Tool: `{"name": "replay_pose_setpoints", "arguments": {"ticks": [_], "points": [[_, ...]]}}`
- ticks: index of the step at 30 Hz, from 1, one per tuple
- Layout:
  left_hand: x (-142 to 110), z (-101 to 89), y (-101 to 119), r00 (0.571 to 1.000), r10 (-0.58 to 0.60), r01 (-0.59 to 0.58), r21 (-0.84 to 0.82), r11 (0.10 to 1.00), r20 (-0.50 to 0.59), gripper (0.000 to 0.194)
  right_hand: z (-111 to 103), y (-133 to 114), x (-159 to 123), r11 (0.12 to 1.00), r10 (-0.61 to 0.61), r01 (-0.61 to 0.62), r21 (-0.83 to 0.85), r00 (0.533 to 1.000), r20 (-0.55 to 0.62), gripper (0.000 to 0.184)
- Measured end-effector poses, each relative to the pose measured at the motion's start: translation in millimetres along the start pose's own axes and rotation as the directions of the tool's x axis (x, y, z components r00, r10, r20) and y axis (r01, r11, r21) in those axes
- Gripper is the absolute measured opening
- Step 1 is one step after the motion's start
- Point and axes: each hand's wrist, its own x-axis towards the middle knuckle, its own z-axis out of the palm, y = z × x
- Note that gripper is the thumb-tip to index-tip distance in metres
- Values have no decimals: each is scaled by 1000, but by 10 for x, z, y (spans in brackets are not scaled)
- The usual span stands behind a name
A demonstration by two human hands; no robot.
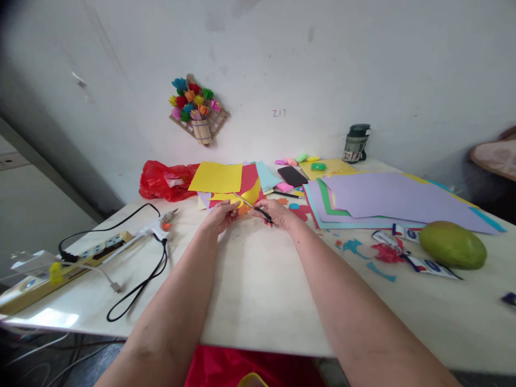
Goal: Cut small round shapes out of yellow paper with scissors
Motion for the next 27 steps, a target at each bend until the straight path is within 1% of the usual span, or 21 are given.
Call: {"name": "replay_pose_setpoints", "arguments": {"ticks": [3, 6, 8, 14, 21, 27], "points": [[9, -14, -8, 1000, 9, -9, 0, 1000, -21, 33, 1, -7, 0, 999, 31, -31, 16, 999, -8, 27], [27, -25, -17, 998, 10, -10, -12, 1000, -64, 30, 2, -7, 4, 999, 22, -22, 45, 1000, 7, 27], [38, -30, -22, 997, 6, -7, -12, 1000, -82, 28, 4, -12, 2, 999, 24, -24, 29, 1000, 8, 27], [41, -41, -25, 999, 6, -7, -4, 1000, -41, 25, 7, -17, -13, 999, 35, -35, -36, 999, -1, 27], [37, -67, -28, 1000, 0, 0, 31, 1000, 26, 24, 4, 5, 8, 997, 9, -10, -78, 1000, -12, 30], [55, -81, -41, 1000, -15, 15, 24, 1000, -5, 21, 36, -36, 10, 998, 17, -19, -66, 999, -34, 31]]}}
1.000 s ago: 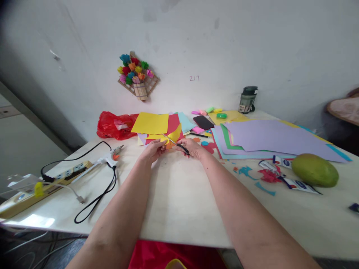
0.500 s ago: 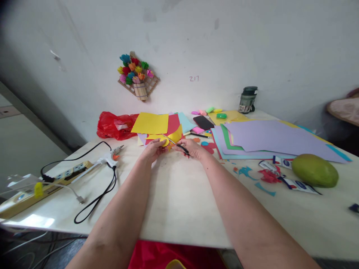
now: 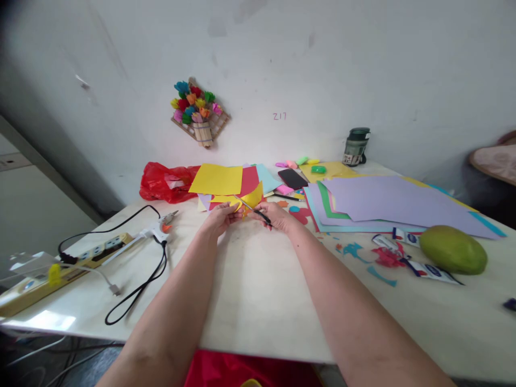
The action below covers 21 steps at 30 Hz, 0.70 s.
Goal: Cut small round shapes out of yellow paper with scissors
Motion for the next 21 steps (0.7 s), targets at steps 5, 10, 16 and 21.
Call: {"name": "replay_pose_setpoints", "arguments": {"ticks": [5, 10, 16, 21], "points": [[-14, 5, 12, 1000, 11, -11, -13, 1000, 6, 18, -1, -1, -4, 1000, 3, -3, -21, 1000, 1, 32], [-25, -1, 15, 1000, 23, -23, -36, 999, 9, 16, -24, 57, 15, 1000, -20, 20, -12, 1000, 16, 31], [-24, 6, 16, 999, 31, -32, -29, 999, -35, 18, -14, 57, 18, 1000, -17, 16, 15, 1000, 22, 30], [-24, 25, 26, 998, 11, -14, -43, 999, -68, 20, 7, 11, 0, 1000, 4, -4, 13, 1000, 8, 36]]}}
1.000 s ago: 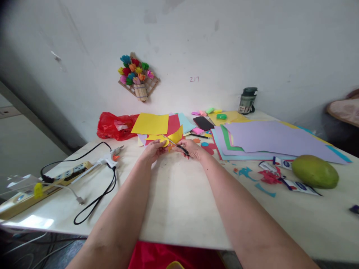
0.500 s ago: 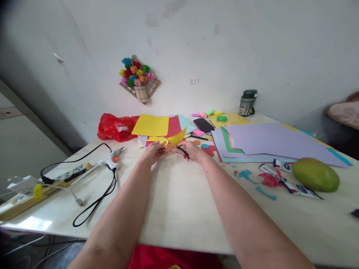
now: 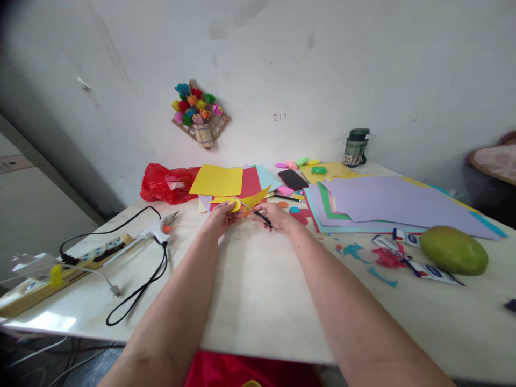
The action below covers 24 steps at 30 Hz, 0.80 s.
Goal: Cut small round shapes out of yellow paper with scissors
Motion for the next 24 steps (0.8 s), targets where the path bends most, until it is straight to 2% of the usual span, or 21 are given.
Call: {"name": "replay_pose_setpoints", "arguments": {"ticks": [5, 11, 17, 24], "points": [[19, -17, -18, 998, -49, 49, 9, 999, 45, 21, -10, 3, -5, 1000, -6, 6, 2, 1000, 11, 34], [20, -11, -20, 1000, 4, -4, -8, 1000, -7, 19, -4, -10, -8, 999, 9, -9, 33, 1000, 19, 30], [20, -7, -19, 1000, 10, -9, -23, 1000, 16, 20, 15, -51, -29, 999, 4, -5, 50, 1000, 12, 28], [4, 22, -12, 999, -9, 10, -31, 999, 41, 19, 52, -141, -96, 995, 64, -66, 78, 998, 29, 25]]}}
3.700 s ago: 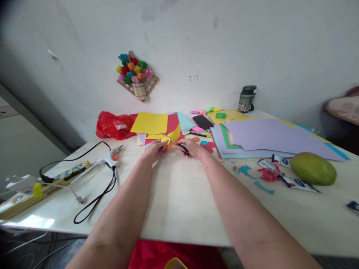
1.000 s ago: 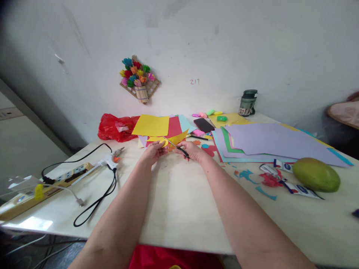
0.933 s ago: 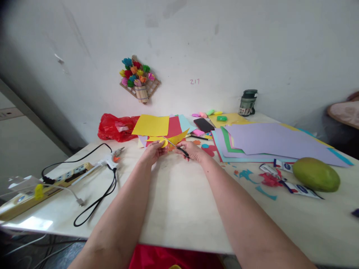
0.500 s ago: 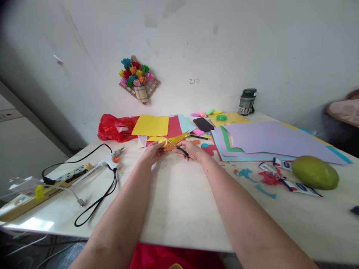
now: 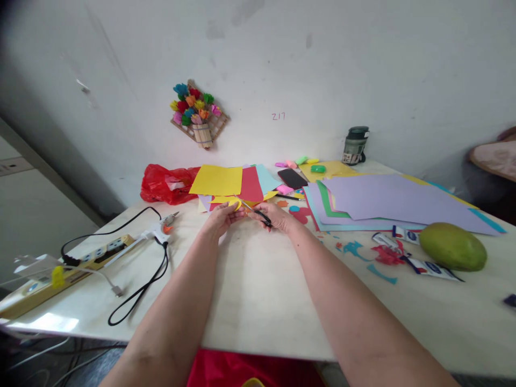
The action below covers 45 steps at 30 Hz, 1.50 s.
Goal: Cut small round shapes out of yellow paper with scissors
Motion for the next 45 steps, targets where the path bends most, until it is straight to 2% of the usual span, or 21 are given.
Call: {"name": "replay_pose_setpoints", "arguments": {"ticks": [4, 9, 21, 32, 45], "points": [[-7, 18, -10, 999, -7, 7, 14, 1000, 44, 19, 6, 4, -15, 999, -4, 4, -36, 1000, 17, 27], [-3, 24, -44, 996, -10, 9, 17, 1000, 84, 19, 30, -50, -47, 996, -3, 1, -88, 1000, -15, 26], [-8, 39, -31, 998, 1, -1, 5, 1000, 62, 19, 52, -126, -83, 996, -7, 7, -91, 1000, -4, 30], [-9, 29, -31, 996, 11, -14, 38, 999, 90, 20, 21, -55, -34, 987, -38, 35, -157, 999, -15, 29], [1, 9, -27, 996, 5, -8, 31, 999, 87, 23, 4, 20, 5, 995, -39, 38, -91, 999, -12, 29]]}}
